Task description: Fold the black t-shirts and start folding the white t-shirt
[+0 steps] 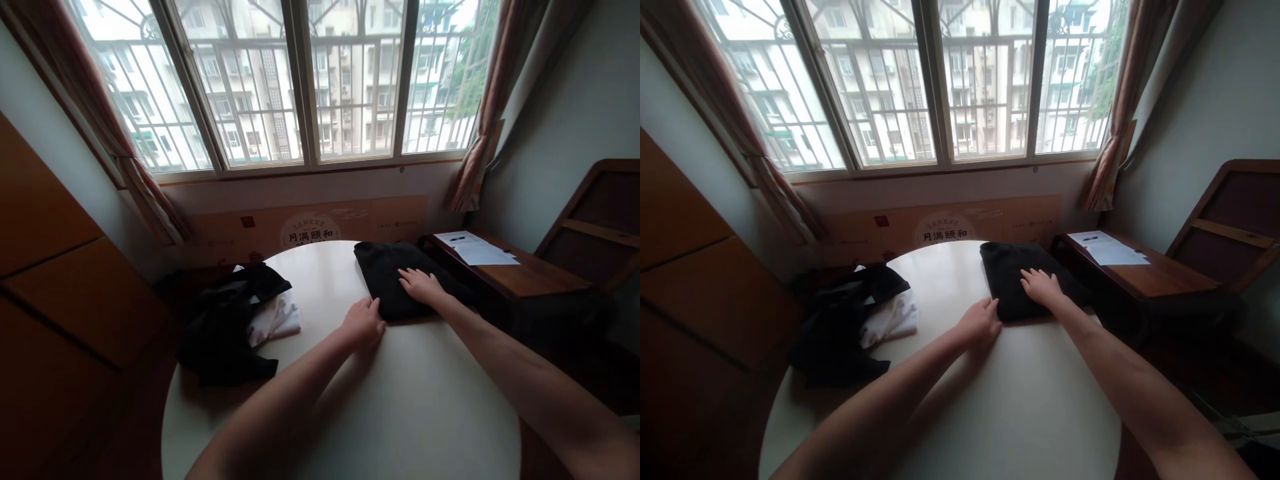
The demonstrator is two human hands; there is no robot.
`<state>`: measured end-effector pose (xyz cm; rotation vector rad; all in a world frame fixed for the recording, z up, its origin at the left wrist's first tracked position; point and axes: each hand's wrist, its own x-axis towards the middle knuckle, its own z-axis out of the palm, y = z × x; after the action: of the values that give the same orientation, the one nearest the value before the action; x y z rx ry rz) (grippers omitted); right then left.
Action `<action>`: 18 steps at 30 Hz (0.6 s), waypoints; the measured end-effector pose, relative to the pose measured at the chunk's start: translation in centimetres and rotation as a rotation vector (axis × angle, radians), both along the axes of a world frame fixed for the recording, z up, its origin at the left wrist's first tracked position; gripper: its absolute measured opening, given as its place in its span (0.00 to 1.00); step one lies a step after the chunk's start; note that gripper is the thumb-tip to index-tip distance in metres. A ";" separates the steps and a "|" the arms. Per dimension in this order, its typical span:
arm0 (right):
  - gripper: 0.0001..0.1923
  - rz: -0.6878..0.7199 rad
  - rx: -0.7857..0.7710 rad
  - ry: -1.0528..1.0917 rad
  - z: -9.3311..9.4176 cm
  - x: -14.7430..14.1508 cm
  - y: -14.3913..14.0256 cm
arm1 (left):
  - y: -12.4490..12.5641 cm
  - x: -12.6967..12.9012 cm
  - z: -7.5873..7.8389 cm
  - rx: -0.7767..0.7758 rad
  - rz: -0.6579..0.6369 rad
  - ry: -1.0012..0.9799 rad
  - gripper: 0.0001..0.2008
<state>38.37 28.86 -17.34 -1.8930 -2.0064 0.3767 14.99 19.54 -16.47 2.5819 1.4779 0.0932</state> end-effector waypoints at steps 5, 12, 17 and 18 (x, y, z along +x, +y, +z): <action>0.28 0.142 0.039 0.395 2.1 -6.2 -4.3 | -4.2 -5.8 1.8 0.046 -0.157 0.096 0.21; 0.29 0.279 -0.255 1.107 3.0 -16.5 -11.3 | -6.2 -10.0 2.0 0.132 -0.073 0.041 0.07; 0.28 0.130 -0.143 1.232 0.7 -18.1 -11.6 | -6.1 -11.4 2.2 0.127 -0.006 0.054 0.08; 0.27 0.123 -0.108 1.218 0.1 -18.0 -11.4 | -6.0 -11.7 2.4 0.133 0.014 0.043 0.08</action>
<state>20.39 17.46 -17.22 -1.0566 -1.2284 1.2939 3.27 13.51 -14.09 2.6937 1.5548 0.1438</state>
